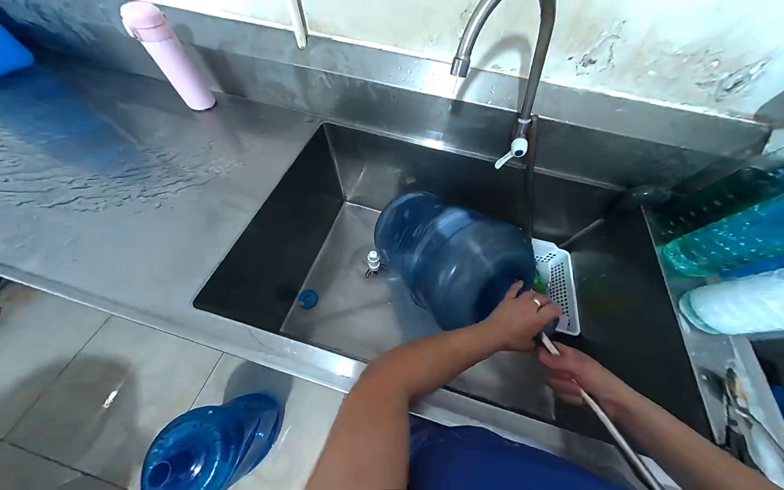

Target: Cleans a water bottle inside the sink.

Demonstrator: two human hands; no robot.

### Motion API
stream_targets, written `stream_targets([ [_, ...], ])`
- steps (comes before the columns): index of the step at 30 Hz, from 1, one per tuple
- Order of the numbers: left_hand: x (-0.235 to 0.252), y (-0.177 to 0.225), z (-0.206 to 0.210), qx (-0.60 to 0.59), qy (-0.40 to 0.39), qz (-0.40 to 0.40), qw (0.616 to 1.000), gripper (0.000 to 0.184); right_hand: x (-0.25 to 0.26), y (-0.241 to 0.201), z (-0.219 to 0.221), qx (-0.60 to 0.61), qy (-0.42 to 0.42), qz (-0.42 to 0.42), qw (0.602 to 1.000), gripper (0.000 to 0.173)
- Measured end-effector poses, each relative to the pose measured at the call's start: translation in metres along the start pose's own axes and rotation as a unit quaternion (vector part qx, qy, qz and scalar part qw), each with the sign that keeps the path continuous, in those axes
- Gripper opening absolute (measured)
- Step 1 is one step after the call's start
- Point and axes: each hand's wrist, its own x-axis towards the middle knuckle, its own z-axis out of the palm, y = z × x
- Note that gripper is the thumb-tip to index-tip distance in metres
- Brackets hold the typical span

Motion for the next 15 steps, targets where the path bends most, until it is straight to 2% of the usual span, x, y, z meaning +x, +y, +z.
stream_targets([
  [1, 0.002, -0.003, 0.0, 0.014, -0.026, 0.003, 1.0, 0.067, 0.004, -0.001, 0.007, 0.003, -0.004, 0.006, 1.0, 0.012],
  [2, 0.003, -0.005, -0.006, 0.045, -0.11, 0.005, 0.993, 0.064, 0.007, -0.001, 0.009, -0.091, 0.0, 0.016, 0.996, 0.008],
  [3, 0.006, -0.004, -0.015, 0.075, -0.193, 0.003, 0.978, 0.064, 0.007, -0.001, 0.007, -0.2, 0.0, 0.033, 0.979, 0.012],
  [4, 0.004, -0.003, -0.025, 0.092, -0.24, -0.001, 0.966, 0.067, 0.0, -0.001, 0.004, -0.25, -0.011, 0.049, 0.967, 0.02],
  [5, -0.004, -0.001, -0.036, 0.09, -0.248, -0.011, 0.965, 0.069, -0.017, 0.001, 0.002, -0.249, -0.026, 0.049, 0.967, 0.019],
  [6, -0.014, 0.0, -0.047, 0.074, -0.214, -0.016, 0.974, 0.069, -0.039, 0.006, 0.0, -0.19, -0.041, 0.026, 0.981, 0.009],
  [7, -0.023, -0.001, -0.055, 0.057, -0.143, -0.013, 0.988, 0.065, -0.061, 0.014, 0.0, -0.061, -0.065, -0.002, 0.996, 0.004],
  [8, -0.029, -0.004, -0.056, 0.047, -0.035, 0.005, 0.998, 0.062, -0.075, 0.026, 0.001, 0.095, -0.106, -0.036, 0.989, 0.006],
  [9, -0.029, -0.008, -0.047, 0.049, 0.083, 0.035, 0.995, 0.059, -0.079, 0.038, 0.003, 0.219, -0.175, -0.069, 0.957, 0.005],
  [10, -0.026, -0.01, -0.033, 0.045, 0.173, 0.057, 0.982, 0.058, -0.079, 0.045, 0.009, 0.278, -0.214, -0.085, 0.933, 0.004],
  [11, -0.024, -0.011, -0.021, 0.04, 0.199, 0.067, 0.977, 0.058, -0.078, 0.048, 0.015, 0.285, -0.211, -0.089, 0.931, 0.002],
  [12, -0.022, -0.011, -0.022, 0.036, 0.147, 0.065, 0.986, 0.057, -0.077, 0.045, 0.018, 0.231, -0.16, -0.072, 0.957, 0.008],
  [13, -0.018, -0.01, -0.035, 0.042, 0.027, 0.052, 0.997, 0.057, -0.077, 0.038, 0.015, 0.103, -0.096, -0.041, 0.989, 0.009],
  [14, -0.012, -0.005, -0.053, 0.059, -0.125, 0.028, 0.99, 0.06, -0.079, 0.032, 0.008, -0.045, -0.057, -0.004, 0.997, 0.005],
  [15, -0.006, 0.002, -0.065, 0.07, -0.239, 0.002, 0.969, 0.064, -0.083, 0.027, 0.001, -0.156, -0.042, 0.033, 0.986, 0.008],
])
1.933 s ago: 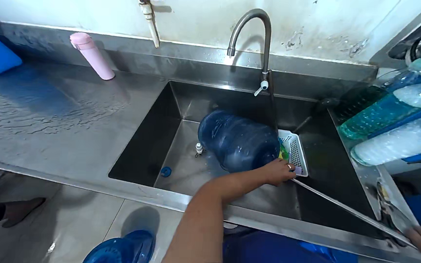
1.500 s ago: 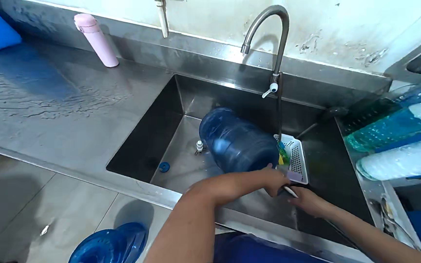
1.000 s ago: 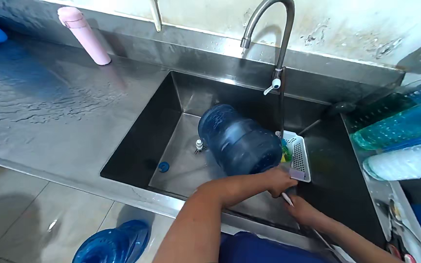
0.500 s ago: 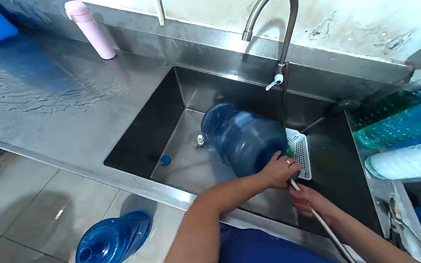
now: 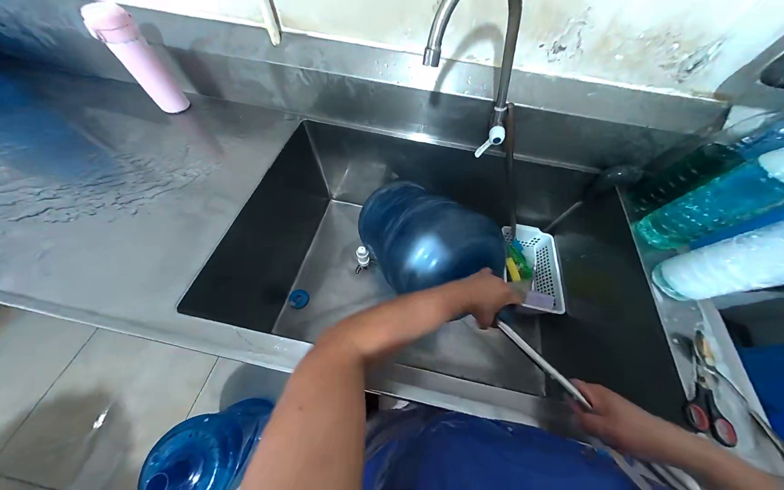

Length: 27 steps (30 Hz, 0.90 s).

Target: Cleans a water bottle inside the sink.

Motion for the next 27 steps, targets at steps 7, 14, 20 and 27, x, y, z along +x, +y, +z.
stream_targets([
  [7, 0.003, 0.006, 0.051, -0.076, 0.371, 0.018, 0.925, 0.059, 0.014, -0.014, 0.01, 0.213, -0.052, -0.08, 0.972, 0.007],
  [14, 0.005, 0.013, 0.014, -0.095, 0.224, -0.068, 0.967, 0.067, 0.007, -0.01, -0.026, 0.141, 0.006, -0.086, 0.986, 0.004],
  [20, 0.012, 0.008, 0.002, -0.014, 0.025, 0.004, 1.0, 0.059, 0.015, 0.002, -0.025, -0.095, 0.023, -0.026, 0.995, 0.013],
  [27, 0.014, 0.003, 0.025, -0.04, 0.159, -0.011, 0.986, 0.06, 0.021, -0.005, -0.003, 0.047, 0.01, -0.077, 0.996, 0.005],
])
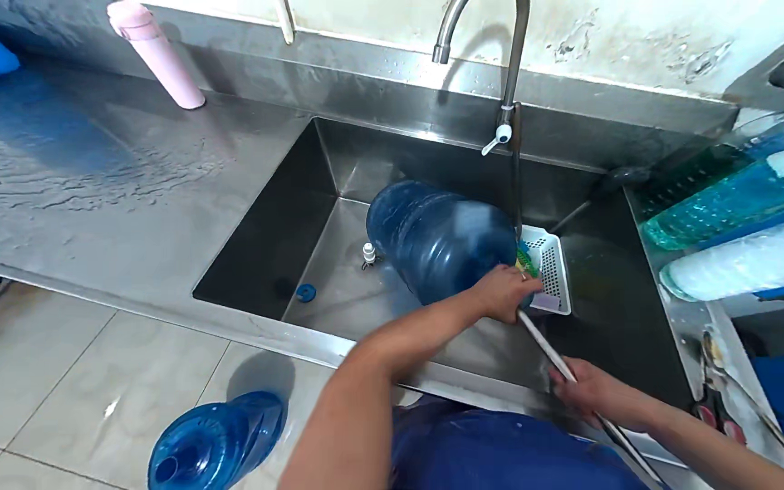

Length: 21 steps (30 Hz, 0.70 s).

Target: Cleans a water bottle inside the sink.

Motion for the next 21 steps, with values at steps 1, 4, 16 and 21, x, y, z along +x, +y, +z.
stream_targets([
  [1, -0.001, 0.0, -0.011, 0.019, -0.08, 0.014, 0.996, 0.058, -0.002, 0.002, -0.009, -0.142, 0.016, 0.014, 0.99, 0.01],
  [4, -0.015, 0.002, -0.025, -0.016, -0.068, -0.011, 0.997, 0.06, -0.014, -0.01, -0.022, -0.153, 0.007, 0.026, 0.988, 0.009],
  [16, 0.047, 0.063, -0.024, -0.161, -0.003, -0.108, 0.981, 0.04, -0.062, -0.125, -0.121, -0.717, 0.227, -0.286, 0.594, 0.027],
  [21, 0.03, 0.029, -0.094, -0.353, 0.055, -0.083, 0.93, 0.027, 0.027, -0.148, -0.065, -0.138, 0.467, -0.511, 0.709, 0.05],
])
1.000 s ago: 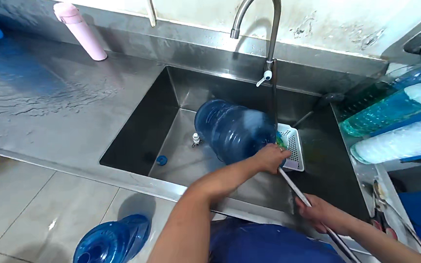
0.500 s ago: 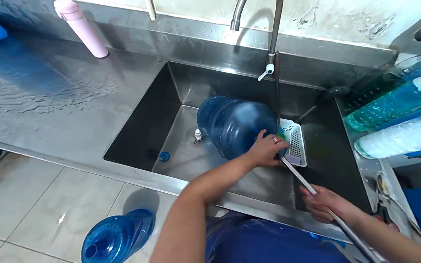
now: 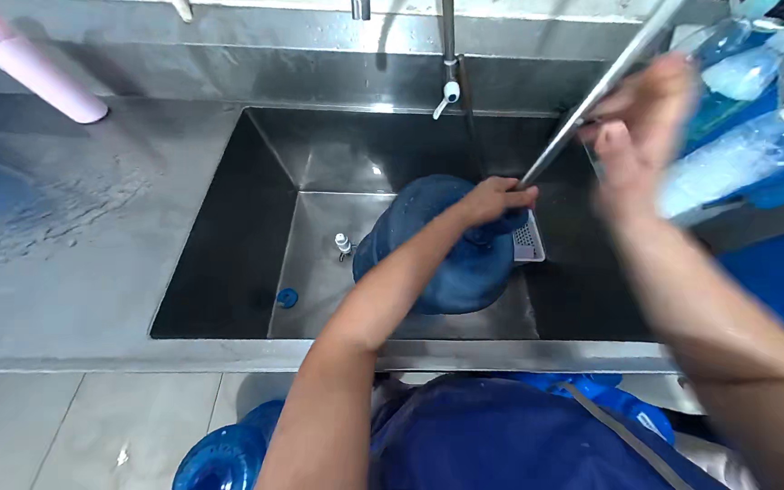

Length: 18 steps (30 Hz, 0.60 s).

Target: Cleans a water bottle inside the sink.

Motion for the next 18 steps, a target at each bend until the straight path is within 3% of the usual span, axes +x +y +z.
stream_targets([
  [1, -0.001, -0.004, -0.007, -0.028, 0.005, 0.006, 1.0, 0.024, -0.004, 0.0, 0.04, 0.118, 0.061, 0.106, 0.985, 0.034],
  [2, -0.005, -0.009, -0.012, -0.036, 0.018, 0.016, 0.999, 0.021, -0.005, -0.002, 0.07, 0.207, 0.11, 0.18, 0.955, 0.028],
  [4, -0.014, -0.016, -0.025, -0.019, 0.036, 0.036, 0.999, 0.023, 0.011, -0.011, 0.091, 0.307, 0.146, 0.247, 0.908, 0.034],
  [6, -0.02, -0.018, -0.035, -0.011, -0.001, 0.041, 0.999, 0.014, 0.027, -0.021, 0.088, 0.346, 0.144, 0.275, 0.886, 0.04],
  [8, -0.022, -0.023, -0.045, -0.072, -0.086, 0.063, 0.992, 0.009, 0.031, -0.029, 0.092, 0.356, 0.041, 0.261, 0.896, 0.04],
  [10, -0.025, -0.042, -0.056, -0.144, -0.14, 0.142, 0.969, 0.012, 0.034, -0.032, 0.108, 0.358, -0.105, 0.202, 0.905, 0.038],
  [12, -0.051, -0.062, -0.061, -0.158, -0.068, 0.169, 0.97, 0.013, 0.043, -0.036, 0.128, 0.31, -0.126, 0.181, 0.925, 0.035],
  [13, -0.067, -0.046, -0.053, -0.123, 0.021, 0.077, 0.989, 0.013, 0.047, -0.04, 0.137, 0.266, -0.096, 0.198, 0.938, 0.034],
  [14, -0.066, -0.041, -0.034, -0.108, 0.153, 0.041, 0.981, 0.013, 0.052, -0.041, 0.143, 0.217, -0.05, 0.219, 0.95, 0.032],
  [15, -0.065, -0.039, -0.015, -0.107, 0.267, 0.04, 0.957, 0.026, 0.061, -0.042, 0.148, 0.181, 0.0, 0.234, 0.955, 0.032],
  [16, -0.071, -0.039, -0.002, -0.092, 0.319, 0.041, 0.942, 0.047, 0.067, -0.044, 0.15, 0.162, 0.041, 0.249, 0.954, 0.032],
  [17, -0.081, -0.039, 0.004, -0.065, 0.315, 0.035, 0.946, 0.068, 0.068, -0.046, 0.15, 0.161, 0.058, 0.262, 0.95, 0.032],
  [18, -0.091, -0.041, -0.001, -0.034, 0.276, 0.033, 0.96, 0.078, 0.064, -0.049, 0.147, 0.173, 0.04, 0.269, 0.947, 0.033],
])
